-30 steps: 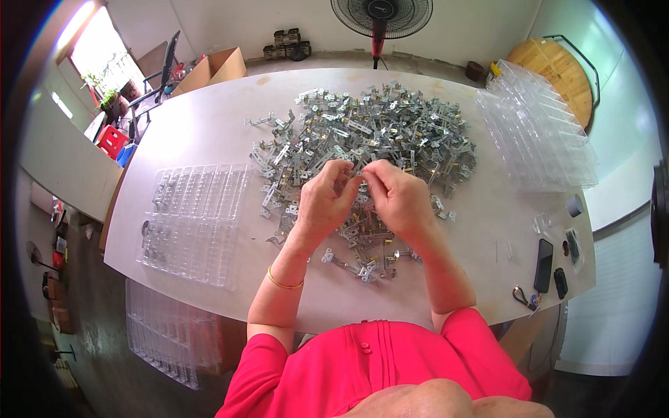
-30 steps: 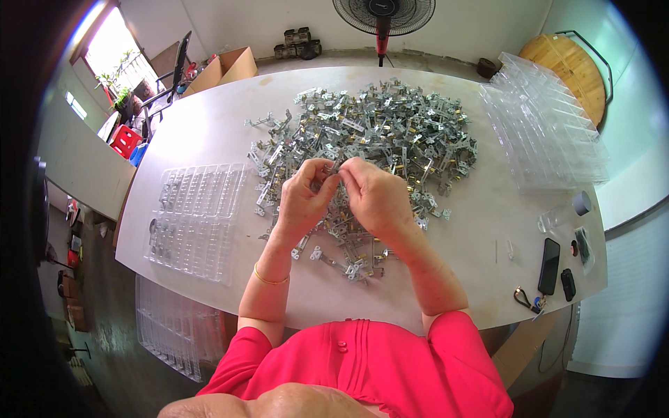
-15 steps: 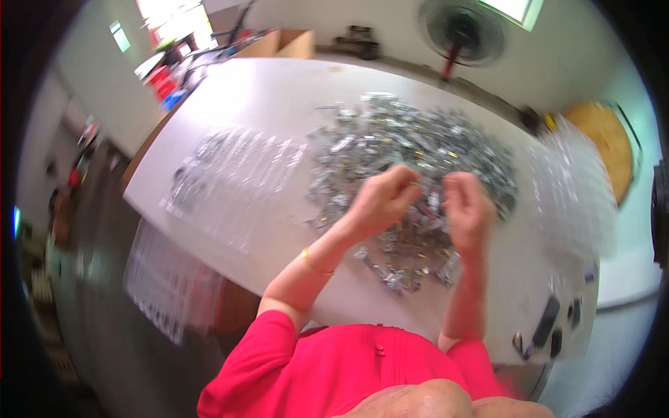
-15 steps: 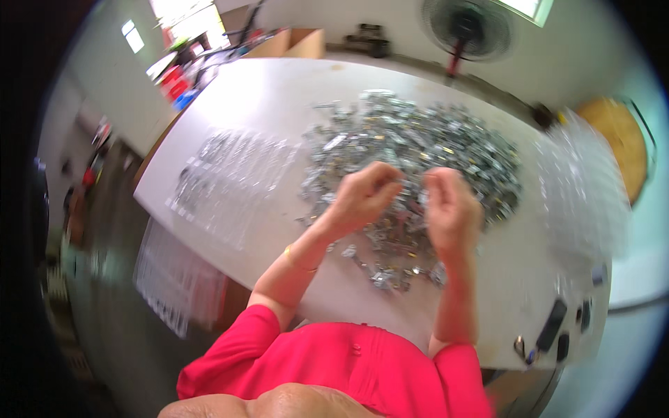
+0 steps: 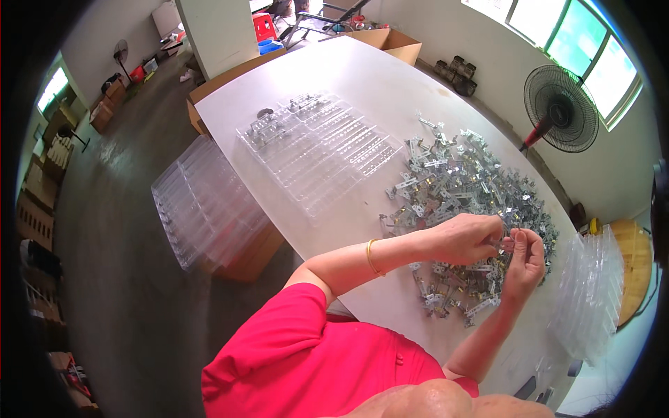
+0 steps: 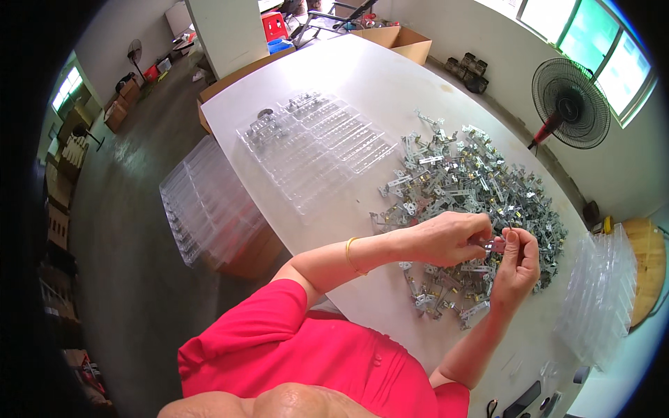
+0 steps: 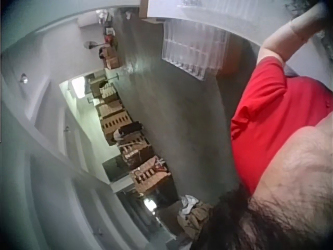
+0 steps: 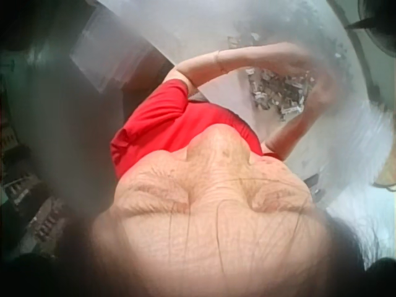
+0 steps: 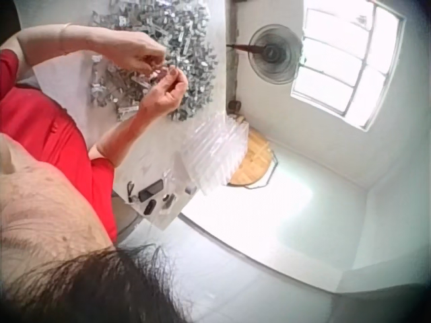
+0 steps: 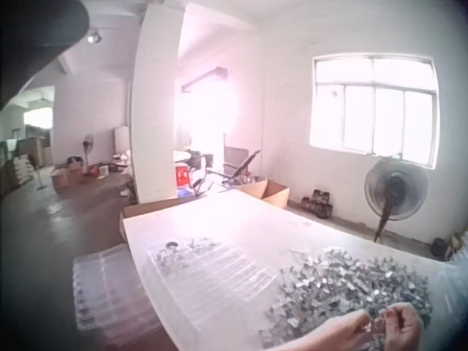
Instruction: The person assembles metal components by hand from a pile on the table and places the assembled pieces into compartments of a plastic tray.
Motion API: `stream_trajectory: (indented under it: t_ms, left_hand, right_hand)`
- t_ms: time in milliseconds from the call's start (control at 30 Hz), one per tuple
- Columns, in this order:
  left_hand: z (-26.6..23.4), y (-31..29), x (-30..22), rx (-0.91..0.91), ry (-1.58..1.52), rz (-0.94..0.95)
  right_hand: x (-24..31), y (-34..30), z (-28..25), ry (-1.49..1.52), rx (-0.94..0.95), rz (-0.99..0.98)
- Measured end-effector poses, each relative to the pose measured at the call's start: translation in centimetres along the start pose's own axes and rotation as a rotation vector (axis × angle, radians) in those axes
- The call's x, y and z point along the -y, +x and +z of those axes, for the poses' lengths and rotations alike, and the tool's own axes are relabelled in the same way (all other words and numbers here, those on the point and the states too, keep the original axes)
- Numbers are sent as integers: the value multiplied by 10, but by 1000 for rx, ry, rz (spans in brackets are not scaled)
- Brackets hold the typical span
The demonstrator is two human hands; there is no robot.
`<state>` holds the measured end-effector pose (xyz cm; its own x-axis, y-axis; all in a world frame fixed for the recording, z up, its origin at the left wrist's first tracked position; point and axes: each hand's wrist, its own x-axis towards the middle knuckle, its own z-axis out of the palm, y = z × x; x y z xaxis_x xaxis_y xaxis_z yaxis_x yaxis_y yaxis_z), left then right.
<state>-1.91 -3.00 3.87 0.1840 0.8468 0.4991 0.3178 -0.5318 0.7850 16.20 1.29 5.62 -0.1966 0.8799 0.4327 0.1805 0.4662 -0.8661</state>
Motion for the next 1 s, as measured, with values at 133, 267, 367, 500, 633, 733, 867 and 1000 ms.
stream_trajectory:
  t_ms: [133,267,367,500,633,733,867,1000]
  left_hand:
    - [-8,-21,5,-102,133,81]
    - [-40,-50,12,-240,175,-61]
    - [-86,-76,33,-392,214,-152]
    - [-160,-87,52,-540,361,-285]
    - [-239,-110,87,-679,614,-406]
    - [-292,-123,110,-731,805,-524]
    - [-345,-134,142,-707,896,-657]
    - [-368,-132,177,-647,962,-789]
  right_hand:
    - [0,-2,23,-27,-58,-173]
    - [27,-37,58,-181,-36,-501]
    - [17,-90,95,-111,479,-460]
    - [-13,-156,137,-30,835,-534]
    - [-29,-183,163,-29,872,-759]
    - [-26,-181,171,29,889,-812]
    - [-27,-182,175,44,900,-732]
    - [-34,-183,178,43,891,-771]
